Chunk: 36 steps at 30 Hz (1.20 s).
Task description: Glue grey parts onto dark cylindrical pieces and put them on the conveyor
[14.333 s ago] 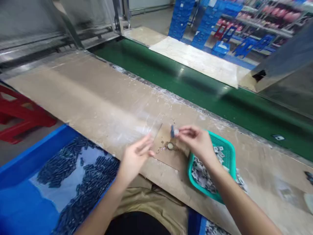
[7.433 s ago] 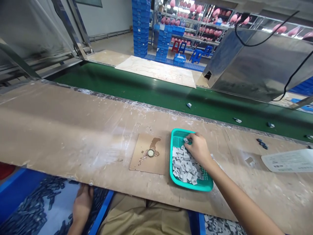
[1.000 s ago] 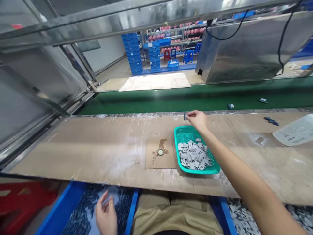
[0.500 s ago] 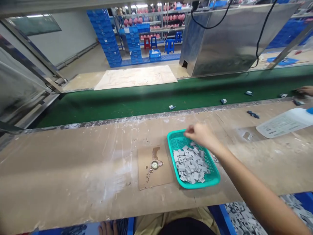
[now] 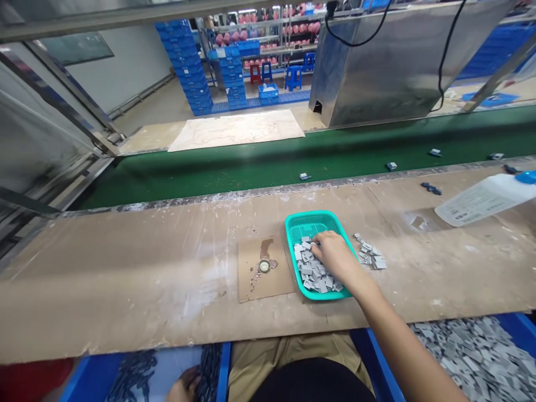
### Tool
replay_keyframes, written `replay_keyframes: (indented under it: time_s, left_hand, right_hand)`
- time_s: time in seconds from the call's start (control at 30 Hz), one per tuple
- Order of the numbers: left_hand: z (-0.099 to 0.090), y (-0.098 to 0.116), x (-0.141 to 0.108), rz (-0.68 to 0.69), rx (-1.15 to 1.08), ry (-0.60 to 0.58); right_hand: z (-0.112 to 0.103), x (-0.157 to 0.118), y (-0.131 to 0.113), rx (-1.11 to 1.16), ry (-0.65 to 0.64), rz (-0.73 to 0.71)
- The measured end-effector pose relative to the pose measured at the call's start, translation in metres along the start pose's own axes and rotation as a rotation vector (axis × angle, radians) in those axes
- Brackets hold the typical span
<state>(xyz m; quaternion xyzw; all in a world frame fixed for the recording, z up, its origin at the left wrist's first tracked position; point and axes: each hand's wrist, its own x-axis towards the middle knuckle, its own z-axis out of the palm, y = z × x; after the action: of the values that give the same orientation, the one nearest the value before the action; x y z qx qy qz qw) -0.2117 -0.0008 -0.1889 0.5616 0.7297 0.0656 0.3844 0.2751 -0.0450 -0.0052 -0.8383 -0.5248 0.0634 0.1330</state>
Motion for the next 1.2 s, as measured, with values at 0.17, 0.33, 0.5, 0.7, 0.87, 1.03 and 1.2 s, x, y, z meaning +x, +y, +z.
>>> replay_keyframes:
  time_s: [0.17,0.33,0.5,0.7,0.87,1.03,1.2]
  left_hand:
    - [-0.024,0.021,-0.026,-0.144,-0.163,0.201]
    - [-0.023,0.04,-0.048,-0.231,-0.638,0.36]
    - [-0.017,0.067,-0.061,-0.404,-1.156,0.356]
    - [-0.015,0.102,-0.078,-0.479,-1.432,0.234]
    - [-0.023,0.14,-0.093,-0.49,-1.707,0.057]
    - [-0.034,0.171,-0.11,-0.573,-1.7,-0.025]
    - [-0.034,0.181,-0.123,-0.545,-1.649,-0.201]
  right_hand:
    - [-0.007,-0.007,0.009,0.124,-0.042,-0.079]
    - [-0.015,0.0,0.02,0.3,-0.14,-0.087]
    - [-0.022,0.0,0.022,0.557,-0.024,-0.04]
    - [-0.036,-0.007,-0.004,0.823,-0.149,0.142]
    - [-0.024,-0.005,-0.052,0.744,-0.136,-0.198]
    - [0.004,-0.002,-0.083,0.514,-0.108,-0.413]
    - [0.021,-0.003,-0.088,0.419,-0.147,-0.479]
